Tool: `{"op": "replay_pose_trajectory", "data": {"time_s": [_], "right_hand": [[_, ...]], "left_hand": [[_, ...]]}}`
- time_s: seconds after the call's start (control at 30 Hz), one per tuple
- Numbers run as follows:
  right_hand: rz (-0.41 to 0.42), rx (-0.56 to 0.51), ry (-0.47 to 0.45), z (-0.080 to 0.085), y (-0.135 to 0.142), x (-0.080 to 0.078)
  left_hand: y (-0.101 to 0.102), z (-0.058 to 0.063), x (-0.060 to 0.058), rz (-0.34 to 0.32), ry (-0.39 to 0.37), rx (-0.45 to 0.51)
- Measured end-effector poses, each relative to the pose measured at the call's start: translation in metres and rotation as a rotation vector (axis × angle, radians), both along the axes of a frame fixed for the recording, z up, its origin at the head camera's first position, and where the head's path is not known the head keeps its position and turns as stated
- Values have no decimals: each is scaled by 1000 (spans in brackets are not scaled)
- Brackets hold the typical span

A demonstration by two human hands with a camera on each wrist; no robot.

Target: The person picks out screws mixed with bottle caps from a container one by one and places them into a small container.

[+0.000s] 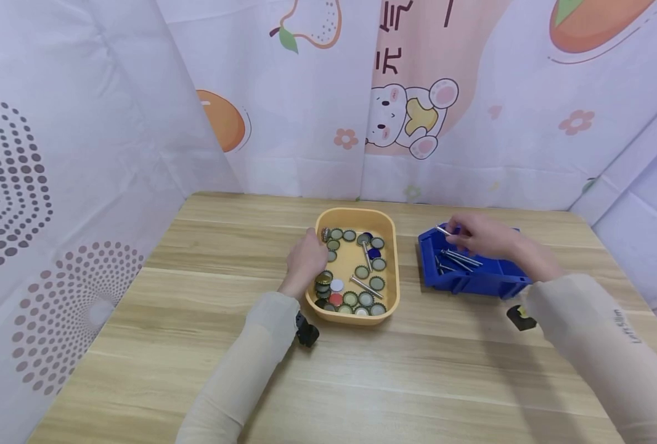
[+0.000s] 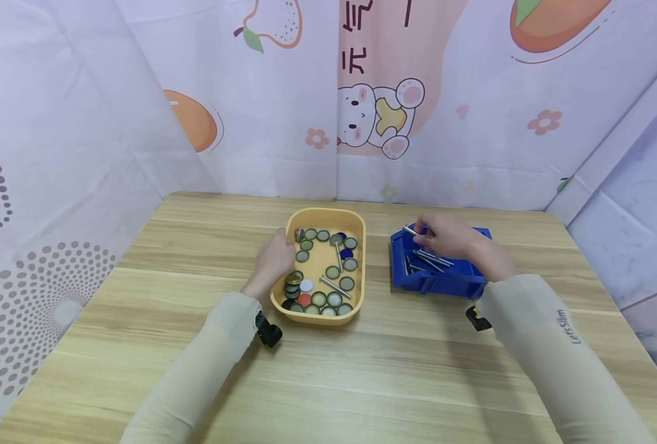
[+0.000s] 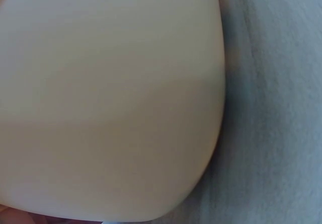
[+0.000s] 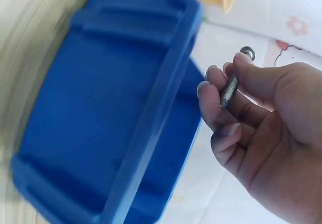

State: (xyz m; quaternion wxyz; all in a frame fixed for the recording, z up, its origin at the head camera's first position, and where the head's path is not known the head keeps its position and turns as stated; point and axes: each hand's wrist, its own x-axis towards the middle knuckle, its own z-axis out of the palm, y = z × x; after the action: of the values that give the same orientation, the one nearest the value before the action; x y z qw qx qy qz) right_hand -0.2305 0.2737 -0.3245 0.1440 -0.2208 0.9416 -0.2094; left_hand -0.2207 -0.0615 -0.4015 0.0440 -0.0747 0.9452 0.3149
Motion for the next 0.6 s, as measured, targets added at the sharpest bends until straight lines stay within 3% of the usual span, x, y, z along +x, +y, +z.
{"op": "replay_pose_trajectory", "data": {"time_s": [0.2,0.47,0.6], "right_hand": [[58,97,42,-8,11,-2],[109,311,46,-19,17,-2],[117,362,117,-20,17,0]], "left_hand": [[0,0,1,6,4,-3],[0,1,1,11,7,6],[0,1,1,11,8,12]]}}
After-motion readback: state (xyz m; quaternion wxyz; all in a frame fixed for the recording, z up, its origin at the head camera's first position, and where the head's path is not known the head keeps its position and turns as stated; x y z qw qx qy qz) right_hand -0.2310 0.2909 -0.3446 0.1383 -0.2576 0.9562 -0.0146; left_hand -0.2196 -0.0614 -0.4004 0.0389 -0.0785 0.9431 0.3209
